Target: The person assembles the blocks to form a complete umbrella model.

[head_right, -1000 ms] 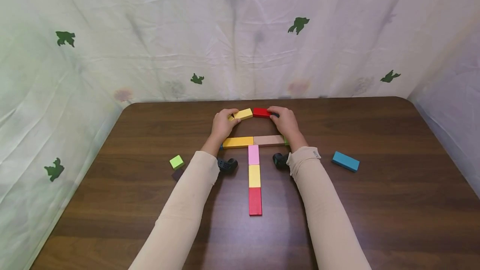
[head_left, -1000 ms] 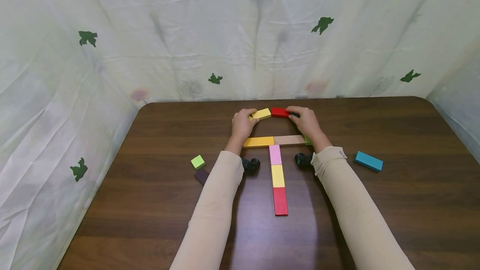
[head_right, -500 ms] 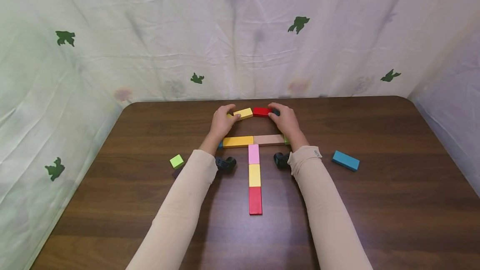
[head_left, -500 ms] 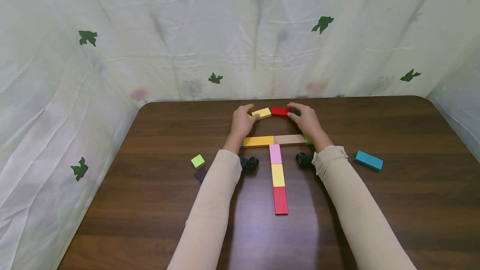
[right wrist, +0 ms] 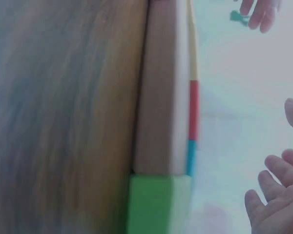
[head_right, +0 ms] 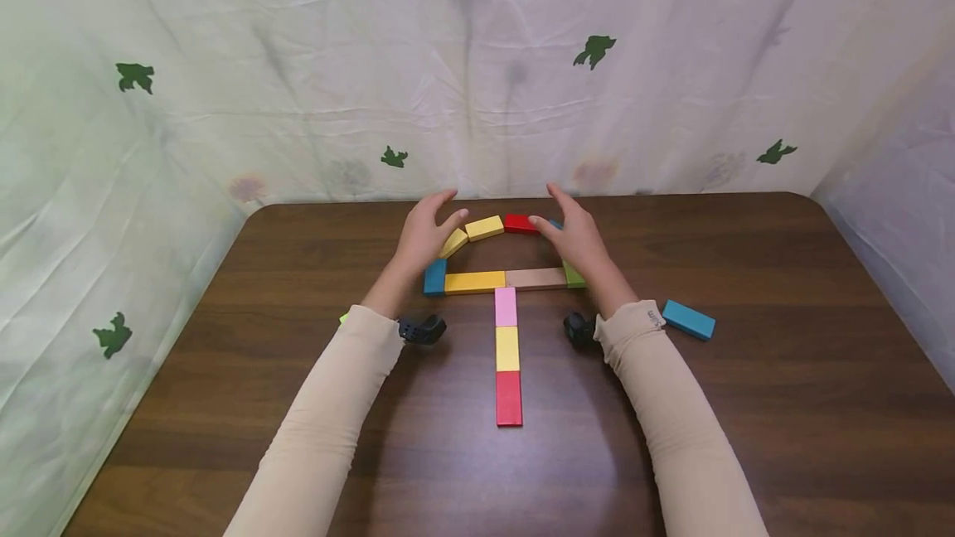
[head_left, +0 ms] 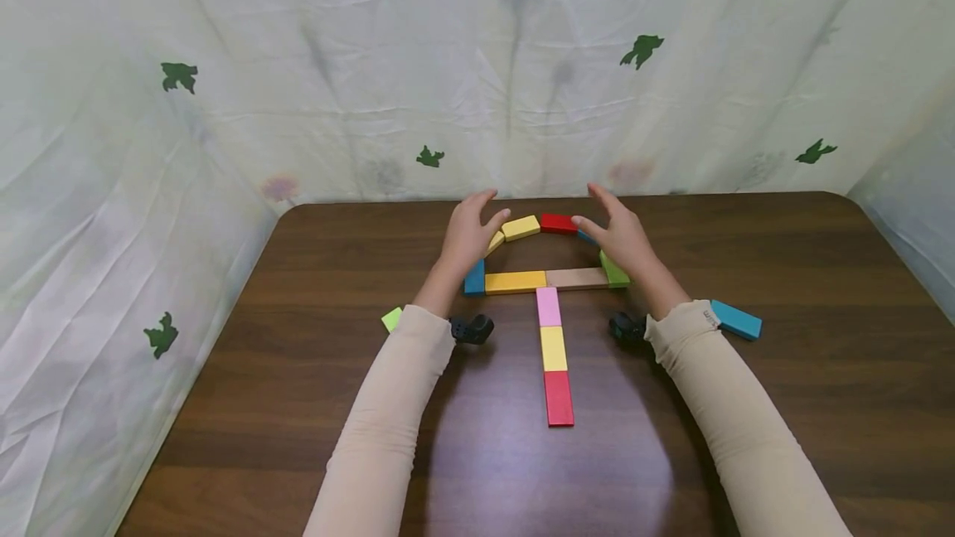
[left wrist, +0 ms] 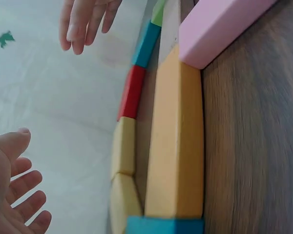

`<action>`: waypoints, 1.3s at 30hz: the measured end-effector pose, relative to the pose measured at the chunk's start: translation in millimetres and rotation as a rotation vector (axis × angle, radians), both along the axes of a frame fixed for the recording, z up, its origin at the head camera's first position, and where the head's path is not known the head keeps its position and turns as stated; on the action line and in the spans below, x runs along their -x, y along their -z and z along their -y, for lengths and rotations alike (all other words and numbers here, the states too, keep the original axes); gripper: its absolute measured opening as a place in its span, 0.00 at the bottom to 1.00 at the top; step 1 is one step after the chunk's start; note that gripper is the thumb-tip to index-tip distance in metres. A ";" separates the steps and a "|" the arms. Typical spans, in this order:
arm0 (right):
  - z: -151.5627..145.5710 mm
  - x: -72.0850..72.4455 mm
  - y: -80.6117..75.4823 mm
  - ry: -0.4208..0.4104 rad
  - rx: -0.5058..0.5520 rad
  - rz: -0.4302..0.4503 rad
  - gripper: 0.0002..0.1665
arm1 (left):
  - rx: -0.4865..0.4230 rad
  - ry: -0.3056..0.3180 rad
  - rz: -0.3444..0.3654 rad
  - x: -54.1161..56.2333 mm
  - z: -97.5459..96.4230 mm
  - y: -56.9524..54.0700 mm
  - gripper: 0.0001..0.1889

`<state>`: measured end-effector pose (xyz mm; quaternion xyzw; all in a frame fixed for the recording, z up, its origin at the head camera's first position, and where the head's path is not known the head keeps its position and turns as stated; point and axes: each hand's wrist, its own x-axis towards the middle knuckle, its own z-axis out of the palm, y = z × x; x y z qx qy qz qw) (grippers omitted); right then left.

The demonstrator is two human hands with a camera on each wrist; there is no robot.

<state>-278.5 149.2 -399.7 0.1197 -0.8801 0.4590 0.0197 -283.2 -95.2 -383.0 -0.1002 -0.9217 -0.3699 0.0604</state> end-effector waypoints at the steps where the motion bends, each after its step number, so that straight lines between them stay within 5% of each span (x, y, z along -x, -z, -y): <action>1: -2.2 -3.1 -2.4 -0.004 -0.007 -0.013 0.43 | 0.010 0.005 -0.008 -2.7 2.7 -2.2 0.27; 12: -42.2 -42.6 -20.0 -0.016 -0.046 -0.113 0.43 | 0.104 0.088 -0.156 -44.0 43.3 -21.9 0.31; 18: -64.2 -64.4 -23.6 0.009 -0.097 -0.140 0.43 | 0.129 0.107 -0.207 -71.9 65.4 -23.2 0.33; 25: -86.0 -88.8 -18.3 0.042 -0.174 -0.137 0.45 | 0.138 0.128 -0.246 -102.1 87.1 -12.8 0.35; 39: -126.7 -134.3 -1.1 0.075 -0.188 -0.088 0.47 | 0.140 0.087 -0.155 -156.8 117.7 13.9 0.38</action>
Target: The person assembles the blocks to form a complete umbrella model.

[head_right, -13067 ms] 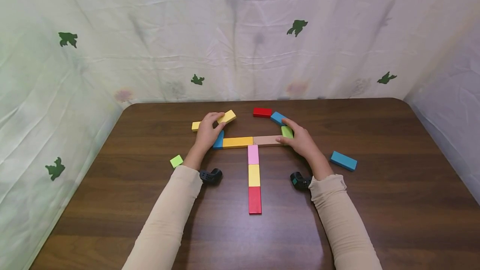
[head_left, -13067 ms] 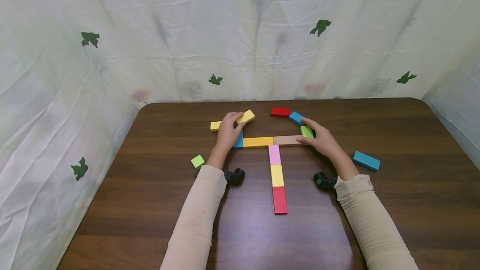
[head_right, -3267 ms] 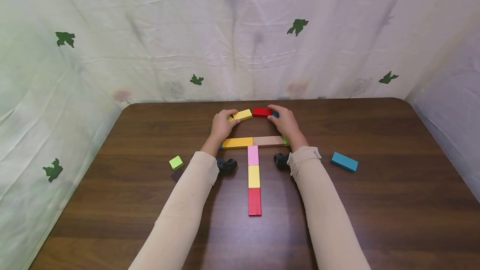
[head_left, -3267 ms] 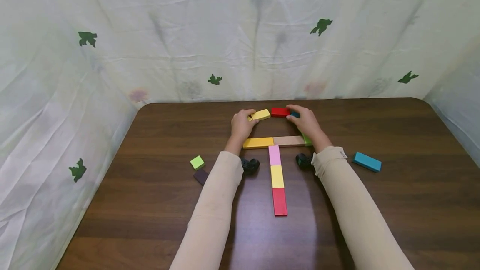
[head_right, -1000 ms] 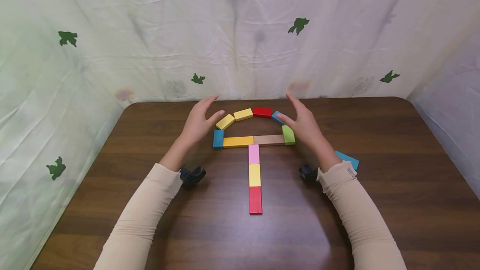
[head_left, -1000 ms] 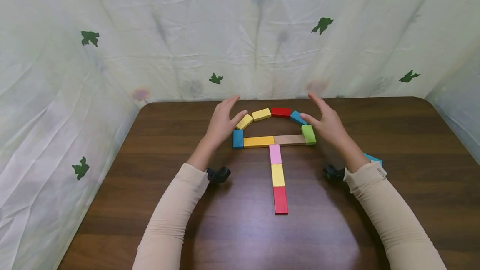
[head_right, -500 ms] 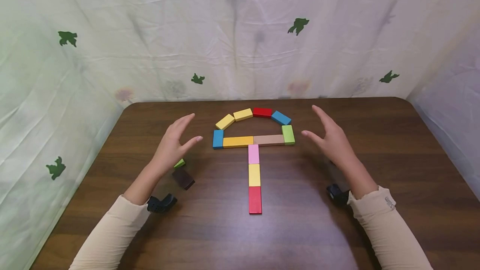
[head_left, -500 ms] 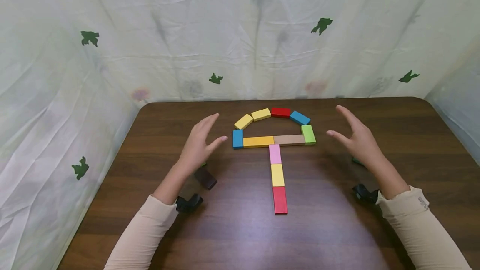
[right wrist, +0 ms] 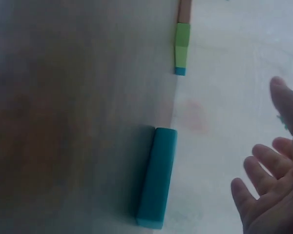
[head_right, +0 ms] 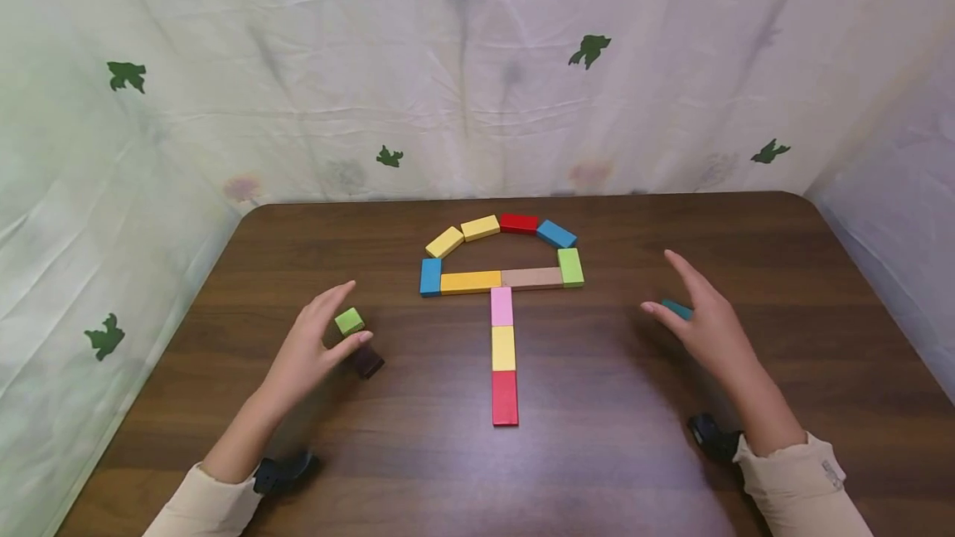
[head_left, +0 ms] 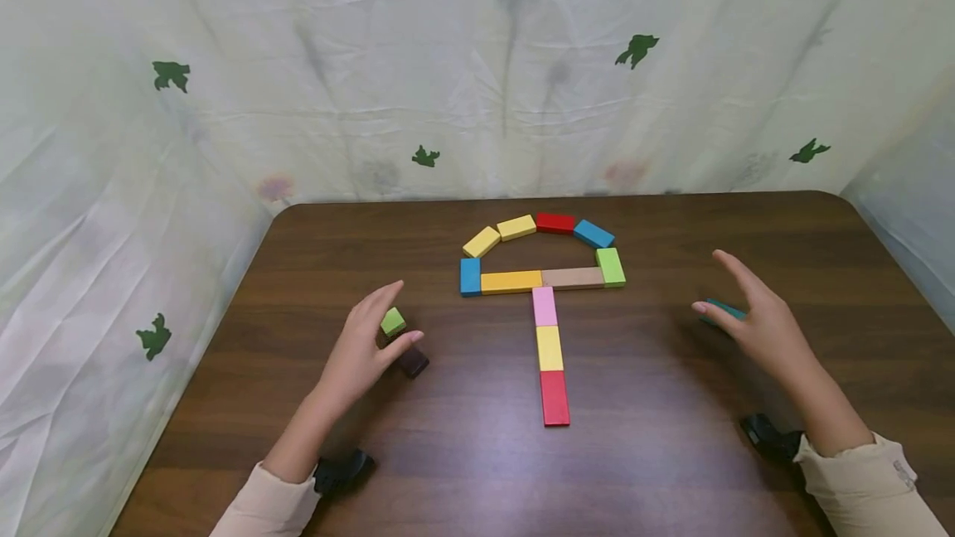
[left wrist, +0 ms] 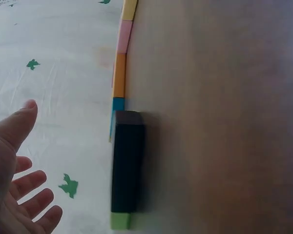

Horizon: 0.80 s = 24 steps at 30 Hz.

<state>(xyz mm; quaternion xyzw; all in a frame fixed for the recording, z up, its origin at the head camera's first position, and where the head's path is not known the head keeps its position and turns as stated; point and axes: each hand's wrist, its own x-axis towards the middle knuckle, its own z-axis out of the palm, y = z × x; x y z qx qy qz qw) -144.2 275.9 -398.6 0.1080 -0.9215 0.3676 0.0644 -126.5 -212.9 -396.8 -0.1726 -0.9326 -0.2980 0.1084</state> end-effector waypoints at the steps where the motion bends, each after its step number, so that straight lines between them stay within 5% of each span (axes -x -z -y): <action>1: -1.8 -2.2 0.8 0.007 0.001 0.013 0.47 | -0.002 -0.006 0.006 -3.3 1.6 2.3 0.38; 9: -14.4 -11.9 13.2 0.028 -0.030 0.045 0.45 | -0.008 -0.039 0.044 -19.2 10.4 19.6 0.40; 24: -29.4 -15.2 35.6 0.037 -0.088 0.103 0.42 | 0.010 -0.075 0.158 -28.7 8.2 39.6 0.39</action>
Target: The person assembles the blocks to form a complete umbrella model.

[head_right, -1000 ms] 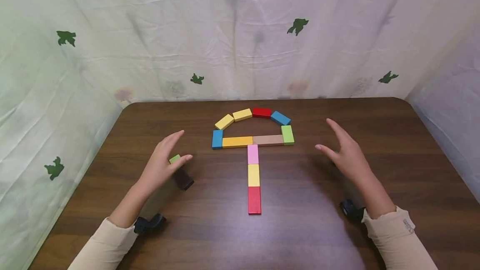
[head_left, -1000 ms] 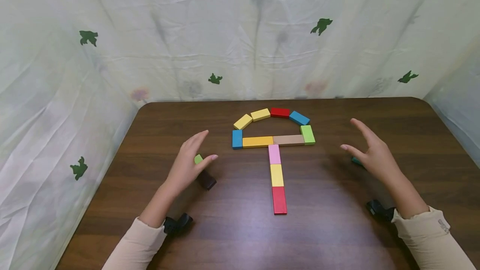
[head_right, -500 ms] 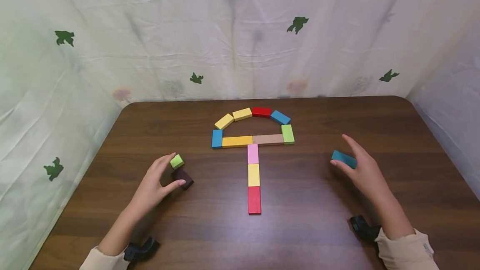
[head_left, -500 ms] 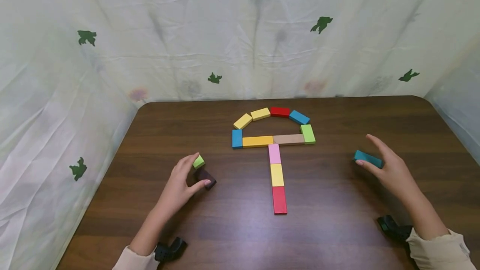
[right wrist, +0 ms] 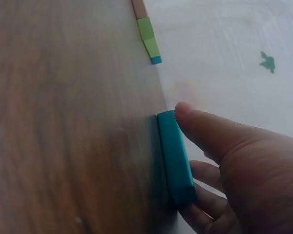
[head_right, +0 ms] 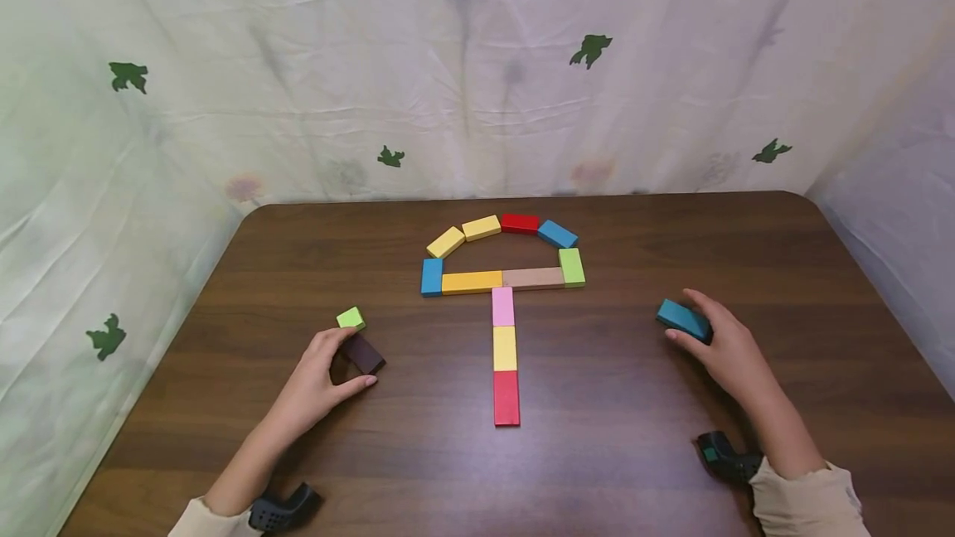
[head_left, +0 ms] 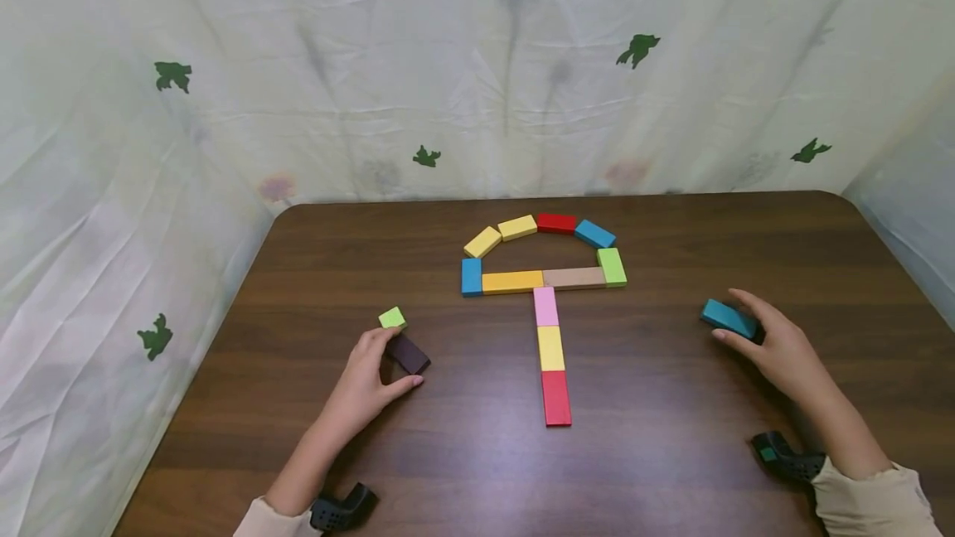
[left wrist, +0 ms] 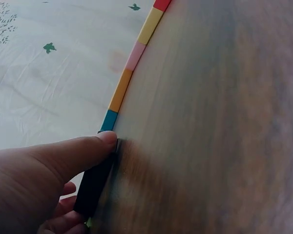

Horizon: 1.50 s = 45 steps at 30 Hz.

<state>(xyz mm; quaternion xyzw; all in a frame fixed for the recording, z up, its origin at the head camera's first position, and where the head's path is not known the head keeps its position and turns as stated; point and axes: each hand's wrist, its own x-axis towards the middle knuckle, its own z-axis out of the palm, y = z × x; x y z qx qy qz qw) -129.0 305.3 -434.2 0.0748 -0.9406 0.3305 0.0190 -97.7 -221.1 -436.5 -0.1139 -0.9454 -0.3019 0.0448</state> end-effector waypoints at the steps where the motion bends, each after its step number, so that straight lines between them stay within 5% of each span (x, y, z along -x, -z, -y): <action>1: 0.4 0.1 0.2 -0.002 -0.002 0.000 0.41 | 0.001 -0.004 -0.002 0.0 -0.1 0.1 0.38; 12: 5.3 -1.6 -3.8 -0.096 -0.006 -0.005 0.41 | 0.002 0.015 -0.002 -1.1 0.7 -0.6 0.37; 23: -6.2 -1.4 -8.7 -0.241 0.070 0.204 0.48 | 0.000 0.025 0.043 0.4 4.8 1.6 0.38; 28: -5.6 -1.1 -7.0 -0.272 0.046 0.163 0.43 | 0.003 0.035 0.031 1.6 4.9 2.0 0.38; 45: 26.8 -11.6 -26.0 -0.129 0.026 -0.013 0.43 | -0.057 0.024 -0.013 -4.5 -4.9 -12.9 0.38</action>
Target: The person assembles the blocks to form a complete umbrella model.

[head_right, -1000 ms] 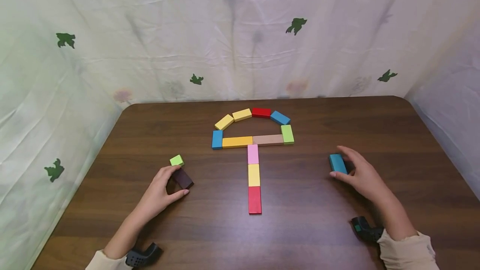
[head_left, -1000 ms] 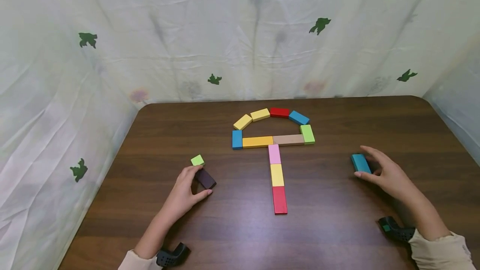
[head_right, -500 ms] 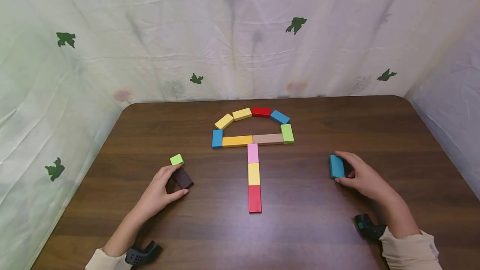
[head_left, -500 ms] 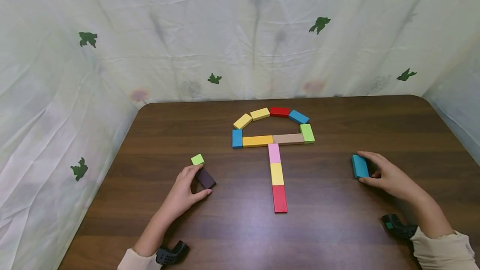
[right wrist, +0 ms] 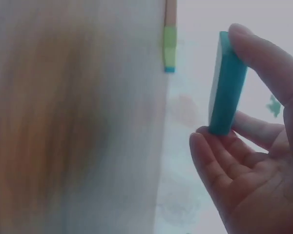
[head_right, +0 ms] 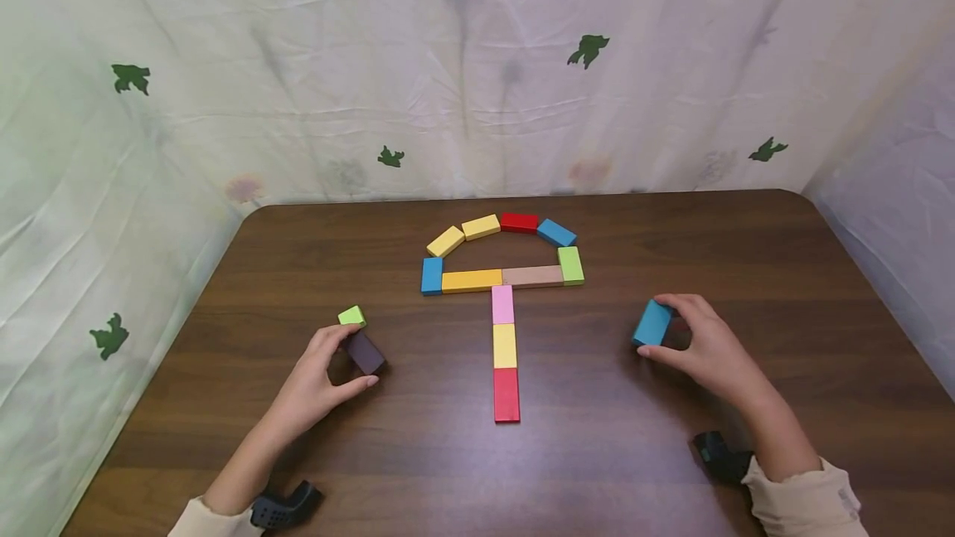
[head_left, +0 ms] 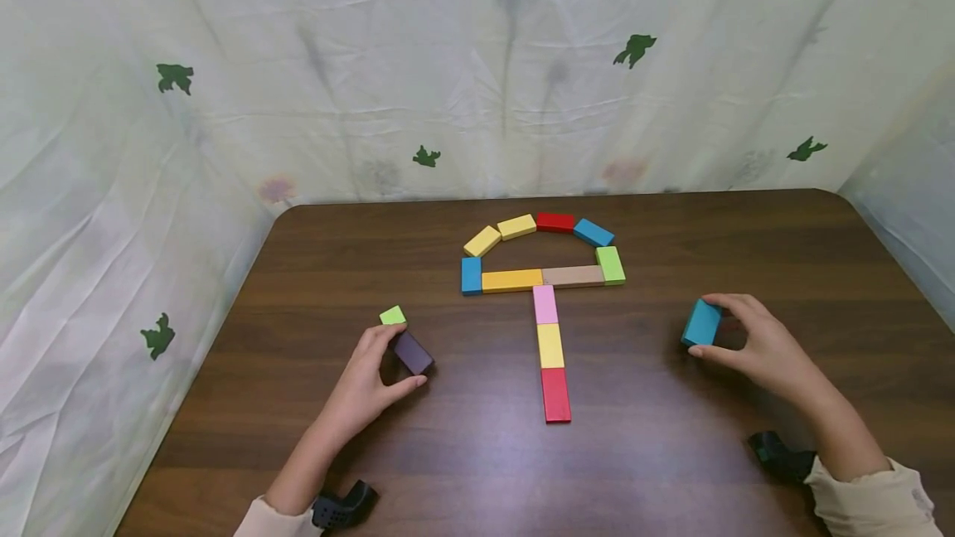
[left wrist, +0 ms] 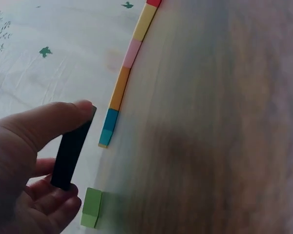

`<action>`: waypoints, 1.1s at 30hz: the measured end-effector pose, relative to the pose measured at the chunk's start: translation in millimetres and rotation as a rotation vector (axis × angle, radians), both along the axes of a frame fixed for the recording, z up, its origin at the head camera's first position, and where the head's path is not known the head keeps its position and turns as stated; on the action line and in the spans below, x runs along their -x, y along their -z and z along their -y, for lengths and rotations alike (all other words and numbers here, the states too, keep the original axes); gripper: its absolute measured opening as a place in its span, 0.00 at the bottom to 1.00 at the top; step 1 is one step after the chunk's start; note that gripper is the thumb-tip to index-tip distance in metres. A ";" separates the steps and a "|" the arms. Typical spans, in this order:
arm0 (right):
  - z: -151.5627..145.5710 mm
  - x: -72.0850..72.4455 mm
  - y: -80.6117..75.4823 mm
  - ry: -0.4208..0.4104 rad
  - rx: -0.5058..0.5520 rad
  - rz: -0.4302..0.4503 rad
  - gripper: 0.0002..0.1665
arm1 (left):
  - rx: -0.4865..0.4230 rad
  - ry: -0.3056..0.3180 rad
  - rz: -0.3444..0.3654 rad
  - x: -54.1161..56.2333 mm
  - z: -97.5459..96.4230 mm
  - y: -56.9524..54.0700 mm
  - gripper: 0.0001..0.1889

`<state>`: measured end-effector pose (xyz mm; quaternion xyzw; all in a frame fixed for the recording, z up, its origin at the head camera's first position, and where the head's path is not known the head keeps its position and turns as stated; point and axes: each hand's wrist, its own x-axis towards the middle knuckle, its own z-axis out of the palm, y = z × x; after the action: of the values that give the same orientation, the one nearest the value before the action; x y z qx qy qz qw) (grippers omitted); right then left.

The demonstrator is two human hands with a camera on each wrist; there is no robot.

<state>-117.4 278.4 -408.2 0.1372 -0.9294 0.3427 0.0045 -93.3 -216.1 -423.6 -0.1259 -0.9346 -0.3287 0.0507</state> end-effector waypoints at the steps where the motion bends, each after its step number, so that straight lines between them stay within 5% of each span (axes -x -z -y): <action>1: 3.0 -0.9 -1.0 0.000 0.003 -0.017 0.43 | -0.001 0.000 0.000 -0.8 -1.3 -1.7 0.38; 12: 36.1 -13.0 -7.9 -0.100 0.032 -0.208 0.41 | -0.048 0.021 -0.031 -10.6 -17.4 -16.3 0.40; 33: 92.3 -43.1 -2.1 -0.307 0.112 -0.160 0.41 | -0.078 0.160 -0.078 -32.6 -47.5 -18.1 0.40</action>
<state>-74.3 186.1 -406.1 0.3038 -0.8737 0.3785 0.0334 -60.7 -168.6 -405.4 -0.2108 -0.9055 -0.3625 0.0655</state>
